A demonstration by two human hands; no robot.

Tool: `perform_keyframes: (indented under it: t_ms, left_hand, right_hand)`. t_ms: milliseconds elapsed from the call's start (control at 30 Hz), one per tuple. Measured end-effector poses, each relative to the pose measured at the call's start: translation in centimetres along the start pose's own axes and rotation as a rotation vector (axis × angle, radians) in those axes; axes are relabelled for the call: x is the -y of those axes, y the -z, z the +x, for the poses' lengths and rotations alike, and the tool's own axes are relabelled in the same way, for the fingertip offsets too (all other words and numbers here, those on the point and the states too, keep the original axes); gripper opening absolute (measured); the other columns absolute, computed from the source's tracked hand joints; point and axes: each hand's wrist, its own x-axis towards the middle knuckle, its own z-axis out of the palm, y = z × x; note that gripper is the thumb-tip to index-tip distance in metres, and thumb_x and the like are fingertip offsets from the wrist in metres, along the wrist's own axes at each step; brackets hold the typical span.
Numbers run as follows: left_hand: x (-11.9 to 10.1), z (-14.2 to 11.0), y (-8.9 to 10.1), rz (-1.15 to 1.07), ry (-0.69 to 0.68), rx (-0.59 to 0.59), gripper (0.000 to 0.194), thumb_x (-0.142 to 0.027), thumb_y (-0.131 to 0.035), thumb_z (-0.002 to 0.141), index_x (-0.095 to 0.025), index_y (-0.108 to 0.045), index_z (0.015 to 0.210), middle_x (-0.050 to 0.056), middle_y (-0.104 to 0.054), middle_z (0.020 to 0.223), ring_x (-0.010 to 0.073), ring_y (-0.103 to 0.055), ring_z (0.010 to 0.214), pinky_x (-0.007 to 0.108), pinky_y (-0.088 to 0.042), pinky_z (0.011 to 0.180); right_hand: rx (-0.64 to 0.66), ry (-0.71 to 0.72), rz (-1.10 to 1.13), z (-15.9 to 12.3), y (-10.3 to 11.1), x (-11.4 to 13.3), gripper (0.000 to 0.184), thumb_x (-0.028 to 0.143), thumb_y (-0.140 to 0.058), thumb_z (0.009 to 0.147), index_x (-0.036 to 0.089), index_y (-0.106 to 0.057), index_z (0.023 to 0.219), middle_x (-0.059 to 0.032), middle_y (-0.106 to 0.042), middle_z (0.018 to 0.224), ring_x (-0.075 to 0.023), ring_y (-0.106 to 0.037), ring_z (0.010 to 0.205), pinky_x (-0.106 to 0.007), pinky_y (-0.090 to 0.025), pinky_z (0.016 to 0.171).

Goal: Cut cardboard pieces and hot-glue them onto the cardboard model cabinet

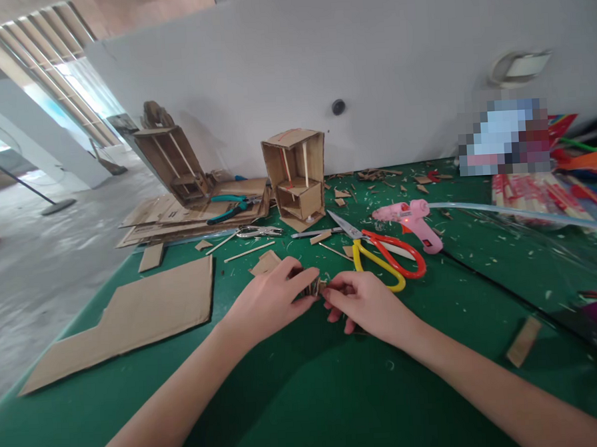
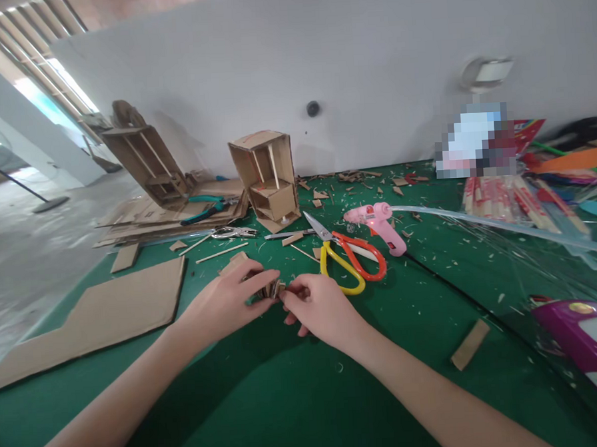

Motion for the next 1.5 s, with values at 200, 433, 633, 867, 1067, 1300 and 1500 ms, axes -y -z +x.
perform_keyframes:
  t_ms: [200,433,633,867,1067,1300,1500]
  left_hand:
    - [-0.5,0.1,0.5,0.077,-0.025,0.008,0.027,-0.032,-0.046,0.090,-0.025,-0.057,0.114,0.007,-0.059,0.101,0.0172,-0.062,0.078,0.023,-0.049,0.054]
    - [-0.7,0.1,0.7,0.168,-0.068,-0.023,0.024,-0.032,-0.045,0.091,-0.023,-0.059,0.108,0.007,-0.061,0.097,0.0176,-0.061,0.077,0.025,-0.048,0.056]
    - [-0.7,0.1,0.8,0.187,-0.108,-0.021,0.025,-0.032,-0.045,0.091,-0.022,-0.057,0.111,0.008,-0.061,0.096,0.0199,-0.062,0.079,0.028,-0.050,0.058]
    - [-0.9,0.5,0.4,0.176,0.064,0.062,0.037,-0.035,-0.050,0.089,-0.021,-0.050,0.124,0.008,-0.063,0.099,0.0228,-0.063,0.084,0.029,-0.050,0.061]
    - [-0.3,1.0,1.0,0.076,0.158,-0.021,0.064,-0.054,-0.053,0.085,-0.023,-0.039,0.138,0.011,-0.061,0.117,0.0299,-0.057,0.106,0.041,-0.050,0.084]
    - [5.0,0.0,0.3,0.014,0.410,-0.052,0.044,-0.039,-0.042,0.091,-0.016,-0.052,0.127,0.015,-0.057,0.121,0.0346,-0.048,0.117,0.050,-0.039,0.097]
    - [6.3,0.0,-1.3,-0.267,0.522,0.022,0.040,-0.050,-0.055,0.081,-0.018,-0.057,0.104,0.011,-0.064,0.103,0.0303,-0.056,0.102,0.044,-0.045,0.086]
  right_hand:
    - [0.022,0.005,-0.029,0.1,0.1,-0.3,0.013,0.029,-0.059,0.084,0.016,-0.060,0.084,0.0009,-0.063,0.061,-0.0063,-0.054,0.041,-0.015,-0.044,0.035]
    - [0.054,0.027,-0.052,0.4,0.2,-0.9,0.013,0.028,-0.057,0.084,0.017,-0.059,0.078,-0.0005,-0.065,0.065,-0.0075,-0.058,0.044,-0.015,-0.043,0.035]
    - [0.063,0.029,-0.058,0.3,0.2,-0.6,0.012,0.026,-0.057,0.084,0.016,-0.058,0.077,0.0007,-0.062,0.061,-0.0065,-0.056,0.042,-0.014,-0.044,0.035]
    - [-0.113,0.013,-0.212,-0.5,0.9,-0.4,0.014,0.032,-0.055,0.084,0.019,-0.053,0.079,0.0001,-0.061,0.059,-0.0098,-0.056,0.038,-0.016,-0.038,0.028]
    - [-0.216,0.120,-0.263,-1.3,1.4,0.5,0.013,0.027,-0.055,0.081,0.020,-0.049,0.072,-0.0016,-0.062,0.065,-0.0096,-0.054,0.041,-0.019,-0.045,0.032]
    - [-0.071,0.256,-0.237,-1.4,1.7,0.1,0.013,0.031,-0.056,0.082,0.020,-0.050,0.080,0.0002,-0.060,0.072,-0.0089,-0.053,0.048,-0.020,-0.044,0.038]
    - [0.098,0.520,-0.751,-1.6,0.1,0.0,0.011,0.020,-0.054,0.083,0.020,-0.062,0.091,-0.0022,-0.066,0.088,-0.0145,-0.061,0.072,-0.027,-0.044,0.061]
